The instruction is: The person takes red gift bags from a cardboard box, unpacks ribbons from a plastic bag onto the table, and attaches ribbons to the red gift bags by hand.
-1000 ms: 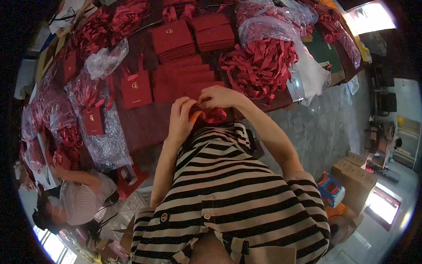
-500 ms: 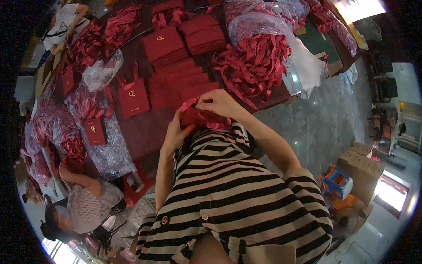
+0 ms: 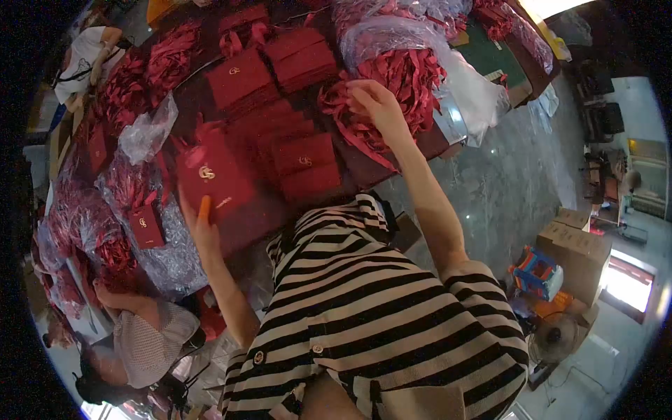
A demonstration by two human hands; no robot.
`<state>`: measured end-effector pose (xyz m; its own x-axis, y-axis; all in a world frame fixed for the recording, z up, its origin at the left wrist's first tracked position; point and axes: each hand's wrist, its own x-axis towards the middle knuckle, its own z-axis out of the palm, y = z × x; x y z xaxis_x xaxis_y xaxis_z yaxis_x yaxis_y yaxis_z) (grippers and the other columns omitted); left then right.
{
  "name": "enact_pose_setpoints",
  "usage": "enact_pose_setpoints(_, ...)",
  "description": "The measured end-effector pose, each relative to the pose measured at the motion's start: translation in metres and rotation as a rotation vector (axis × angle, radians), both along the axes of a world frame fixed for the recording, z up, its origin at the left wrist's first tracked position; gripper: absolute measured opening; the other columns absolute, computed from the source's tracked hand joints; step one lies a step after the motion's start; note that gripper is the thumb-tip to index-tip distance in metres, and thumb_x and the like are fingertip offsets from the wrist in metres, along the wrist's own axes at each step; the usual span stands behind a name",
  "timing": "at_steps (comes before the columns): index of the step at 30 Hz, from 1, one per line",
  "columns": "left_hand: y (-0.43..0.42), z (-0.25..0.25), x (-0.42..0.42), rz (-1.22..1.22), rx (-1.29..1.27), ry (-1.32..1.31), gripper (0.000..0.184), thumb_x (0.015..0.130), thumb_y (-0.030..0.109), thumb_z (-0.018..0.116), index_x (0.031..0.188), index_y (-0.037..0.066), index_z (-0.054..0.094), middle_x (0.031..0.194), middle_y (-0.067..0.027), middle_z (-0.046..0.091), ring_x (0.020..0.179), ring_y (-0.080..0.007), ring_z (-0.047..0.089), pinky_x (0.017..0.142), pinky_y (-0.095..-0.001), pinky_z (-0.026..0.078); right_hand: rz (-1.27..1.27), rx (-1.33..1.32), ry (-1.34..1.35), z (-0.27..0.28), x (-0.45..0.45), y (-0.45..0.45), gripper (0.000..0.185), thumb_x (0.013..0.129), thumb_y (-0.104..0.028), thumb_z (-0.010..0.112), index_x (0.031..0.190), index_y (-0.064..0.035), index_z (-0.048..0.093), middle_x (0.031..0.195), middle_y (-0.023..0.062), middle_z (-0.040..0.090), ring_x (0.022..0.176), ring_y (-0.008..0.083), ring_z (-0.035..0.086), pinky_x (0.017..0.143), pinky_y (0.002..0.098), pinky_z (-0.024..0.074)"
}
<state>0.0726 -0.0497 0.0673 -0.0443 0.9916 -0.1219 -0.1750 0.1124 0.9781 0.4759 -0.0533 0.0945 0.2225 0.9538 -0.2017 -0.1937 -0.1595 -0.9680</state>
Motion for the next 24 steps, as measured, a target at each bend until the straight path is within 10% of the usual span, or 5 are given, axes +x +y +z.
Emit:
enact_pose_setpoints(4,0.026,-0.025,-0.068,0.106,0.008,-0.021,0.074,0.085,-0.007,0.056,0.15,0.008,0.024,0.152,-0.0094,0.028,0.138,-0.0205,0.028,0.113,-0.034,0.025,0.138,-0.21,-0.45,-0.037,0.006,-0.023,0.016,0.094,-0.011,0.057,0.103,-0.0009,0.065,0.084,0.0049,0.067,0.073,0.0103,0.064,0.063,0.0269,0.0527)
enact_pose_setpoints(9,0.051,-0.094,-0.1,-0.014,0.147,0.748,0.087,0.077,0.005,0.074,0.148,0.0,0.023,0.151,-0.0199,0.028,0.138,-0.0259,0.03,0.113,-0.0354,0.026,0.007,-0.01,-0.941,-0.11,-0.013,-0.008,0.023,0.086,-0.021,0.065,0.099,-0.0022,0.065,0.091,0.0179,0.067,0.08,0.0368,0.065,0.068,0.0439,0.0522)
enact_pose_setpoints(12,0.044,-0.105,-0.091,-0.077,0.053,1.111,0.099,0.069,0.016,0.081,0.15,0.019,0.024,0.14,-0.0319,0.036,0.13,-0.0459,0.035,0.108,-0.048,0.031,-0.014,-0.178,-1.259,-0.116,-0.03,0.011,0.024,0.083,-0.025,0.069,0.094,-0.0052,0.062,0.097,0.0145,0.064,0.086,0.0368,0.062,0.067,0.0479,0.0503)
enact_pose_setpoints(18,0.051,-0.108,-0.074,0.188,0.28,1.312,0.095,0.072,0.024,0.079,0.15,0.027,0.025,0.142,-0.0297,0.032,0.128,-0.0497,0.034,0.106,-0.0552,0.028,0.052,-0.112,-0.966,-0.122,-0.006,0.016,0.02,0.085,-0.017,0.068,0.102,-0.0061,0.062,0.09,0.0114,0.068,0.075,0.0271,0.065,0.061,0.0382,0.0487)
enact_pose_setpoints(24,0.038,-0.069,-0.009,0.113,0.389,1.176,0.05,0.082,0.012,0.067,0.129,0.008,0.052,0.131,-0.0188,0.049,0.12,-0.038,0.045,0.102,-0.0459,0.037,0.196,-0.261,-0.148,-0.051,-0.007,-0.019,0.028,0.091,-0.013,0.061,0.116,-0.0016,0.055,0.082,0.0015,0.064,0.064,0.0058,0.05,0.058,0.0221,0.0407)
